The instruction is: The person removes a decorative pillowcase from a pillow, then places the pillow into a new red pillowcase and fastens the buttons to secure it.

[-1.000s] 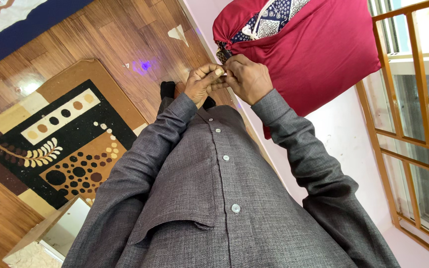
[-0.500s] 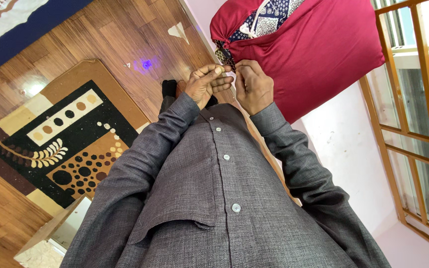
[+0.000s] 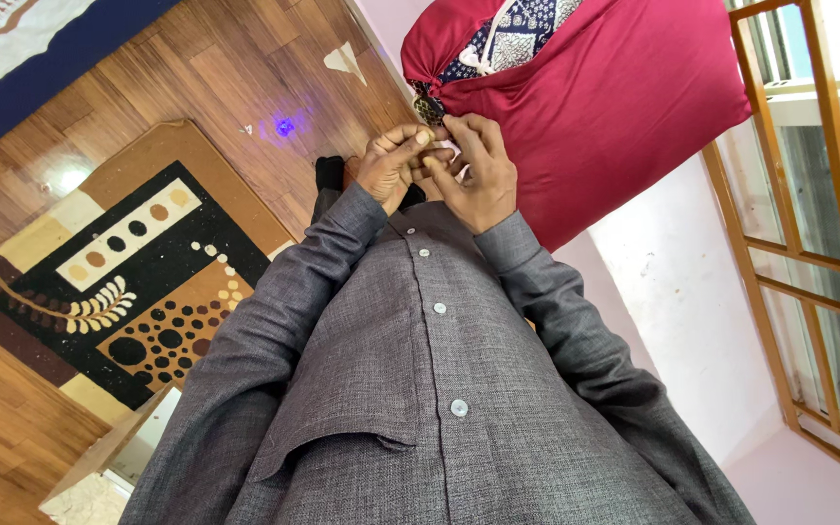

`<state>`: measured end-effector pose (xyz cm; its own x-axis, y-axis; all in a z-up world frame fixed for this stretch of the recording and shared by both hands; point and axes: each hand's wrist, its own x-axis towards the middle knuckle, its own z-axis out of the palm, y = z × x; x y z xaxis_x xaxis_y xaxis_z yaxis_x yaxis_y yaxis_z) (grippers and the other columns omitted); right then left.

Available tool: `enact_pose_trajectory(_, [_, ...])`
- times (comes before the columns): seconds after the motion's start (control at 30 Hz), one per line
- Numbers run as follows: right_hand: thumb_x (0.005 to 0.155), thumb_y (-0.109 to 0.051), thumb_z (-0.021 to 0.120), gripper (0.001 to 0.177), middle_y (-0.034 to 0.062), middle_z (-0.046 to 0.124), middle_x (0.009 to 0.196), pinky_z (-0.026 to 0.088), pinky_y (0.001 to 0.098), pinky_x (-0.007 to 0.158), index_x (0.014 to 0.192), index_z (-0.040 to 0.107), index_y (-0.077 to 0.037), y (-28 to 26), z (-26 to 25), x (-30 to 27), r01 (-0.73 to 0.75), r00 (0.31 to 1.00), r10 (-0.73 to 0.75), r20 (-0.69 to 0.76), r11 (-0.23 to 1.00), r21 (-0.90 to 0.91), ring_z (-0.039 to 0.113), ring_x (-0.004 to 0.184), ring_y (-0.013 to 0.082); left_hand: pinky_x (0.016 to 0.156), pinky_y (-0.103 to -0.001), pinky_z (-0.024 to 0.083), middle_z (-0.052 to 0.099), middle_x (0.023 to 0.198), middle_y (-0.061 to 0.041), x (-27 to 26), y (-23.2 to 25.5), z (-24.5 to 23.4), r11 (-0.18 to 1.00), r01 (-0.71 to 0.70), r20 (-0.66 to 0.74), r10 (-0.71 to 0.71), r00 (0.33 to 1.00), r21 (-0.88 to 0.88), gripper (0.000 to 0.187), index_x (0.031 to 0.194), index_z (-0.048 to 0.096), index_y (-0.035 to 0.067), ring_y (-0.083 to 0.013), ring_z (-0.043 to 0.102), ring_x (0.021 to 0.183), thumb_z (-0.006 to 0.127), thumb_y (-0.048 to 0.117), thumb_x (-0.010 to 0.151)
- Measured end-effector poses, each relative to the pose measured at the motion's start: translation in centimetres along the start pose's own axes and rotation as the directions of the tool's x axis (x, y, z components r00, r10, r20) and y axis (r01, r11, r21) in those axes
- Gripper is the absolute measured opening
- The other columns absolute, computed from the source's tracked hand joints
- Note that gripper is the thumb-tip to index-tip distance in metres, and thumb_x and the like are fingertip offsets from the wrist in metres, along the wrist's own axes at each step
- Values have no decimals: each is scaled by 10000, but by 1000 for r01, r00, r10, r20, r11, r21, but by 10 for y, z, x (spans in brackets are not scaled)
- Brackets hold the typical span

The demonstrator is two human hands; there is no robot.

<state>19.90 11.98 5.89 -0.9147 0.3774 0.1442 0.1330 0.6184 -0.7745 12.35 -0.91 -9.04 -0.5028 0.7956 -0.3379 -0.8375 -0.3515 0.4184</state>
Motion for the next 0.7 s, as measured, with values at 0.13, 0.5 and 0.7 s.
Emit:
enact_pose_trajectory(0.13, [941,-49,787,282,114,615,1211,615,310,723,1208,697,-41,7,8,-4,50,998,-43,41,979,-199,745,869,194,917,-405,640,744,1128,-123,1,-4,-4,999,-15,-12,15,1000,41,192,1183,692,16,-224,740,1046,668,148,1047])
enact_pose_trajectory(0.5, [991,61,656,85,128,639,1203,618,291,758,1074,661,41,16,12,-5,21,999,-23,-44,999,-46,735,914,208,968,-407,637,740,1204,-155,-3,11,8,994,6,-12,-5,1000,106,216,1161,701,3,-235,752,1059,643,166,1033])
enact_pose_trajectory(0.7, [1009,92,631,46,124,660,1153,605,247,666,1035,662,70,25,19,-8,-93,989,120,-84,959,267,699,797,140,958,-435,641,744,1165,-168,-5,9,4,999,29,9,-29,1000,42,220,1172,699,-1,-263,758,1044,664,156,1022])
